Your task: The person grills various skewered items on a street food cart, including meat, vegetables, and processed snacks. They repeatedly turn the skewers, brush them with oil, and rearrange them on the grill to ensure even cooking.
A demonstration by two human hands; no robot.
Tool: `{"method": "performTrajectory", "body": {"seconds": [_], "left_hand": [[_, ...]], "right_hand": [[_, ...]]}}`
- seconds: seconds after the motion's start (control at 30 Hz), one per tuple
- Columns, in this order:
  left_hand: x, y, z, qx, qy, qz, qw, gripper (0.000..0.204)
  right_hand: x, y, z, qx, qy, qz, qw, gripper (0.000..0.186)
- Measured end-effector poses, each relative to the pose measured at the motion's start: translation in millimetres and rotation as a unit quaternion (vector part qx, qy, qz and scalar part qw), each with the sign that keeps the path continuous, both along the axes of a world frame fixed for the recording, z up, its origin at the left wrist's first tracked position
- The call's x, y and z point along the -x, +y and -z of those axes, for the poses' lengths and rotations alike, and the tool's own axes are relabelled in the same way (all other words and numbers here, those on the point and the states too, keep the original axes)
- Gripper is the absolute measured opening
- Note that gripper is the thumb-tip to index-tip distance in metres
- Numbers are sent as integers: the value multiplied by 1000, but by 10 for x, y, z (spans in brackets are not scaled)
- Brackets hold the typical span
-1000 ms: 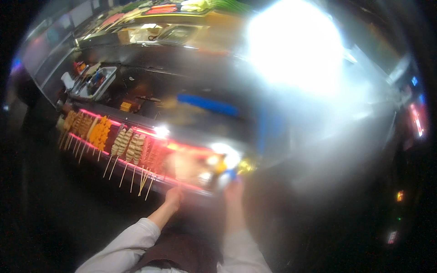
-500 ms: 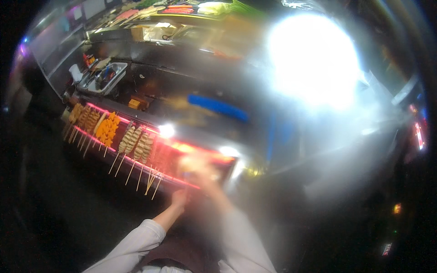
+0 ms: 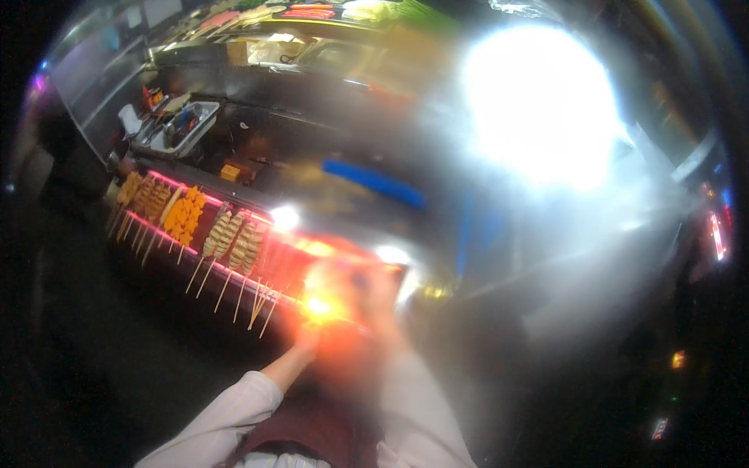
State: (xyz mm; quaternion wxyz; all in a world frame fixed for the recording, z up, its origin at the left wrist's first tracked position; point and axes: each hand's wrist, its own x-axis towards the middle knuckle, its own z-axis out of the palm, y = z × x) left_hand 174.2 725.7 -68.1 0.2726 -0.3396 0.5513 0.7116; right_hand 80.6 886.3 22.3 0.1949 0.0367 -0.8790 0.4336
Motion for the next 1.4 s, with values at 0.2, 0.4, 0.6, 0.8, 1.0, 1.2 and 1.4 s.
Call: {"method": "performTrajectory", "body": {"seconds": [0.2,0.4,0.6,0.8,1.0,1.2,1.4], "left_hand": [[6,-32,7,11,-3,26,1000,21],[-31,82,85,10,4,47,999,19],[-84,148,206,-11,31,40,999,17],[-95,221,74,-39,10,26,999,15],[-105,192,-146,-35,-10,7,999,18],[-43,532,-625,-90,100,35,990,15],[65,766,-840,-223,69,-23,972,13]], "right_hand": [[-624,-187,-230,-39,14,-100,994,18],[-384,179,246,147,-63,51,986,14],[-671,-49,-37,-152,-63,-85,983,25],[-1083,445,-88,19,-45,27,998,18],[-846,1413,403,-56,61,368,926,14],[-715,1888,1090,545,34,368,753,17],[-917,1431,154,795,51,261,546,22]]}}
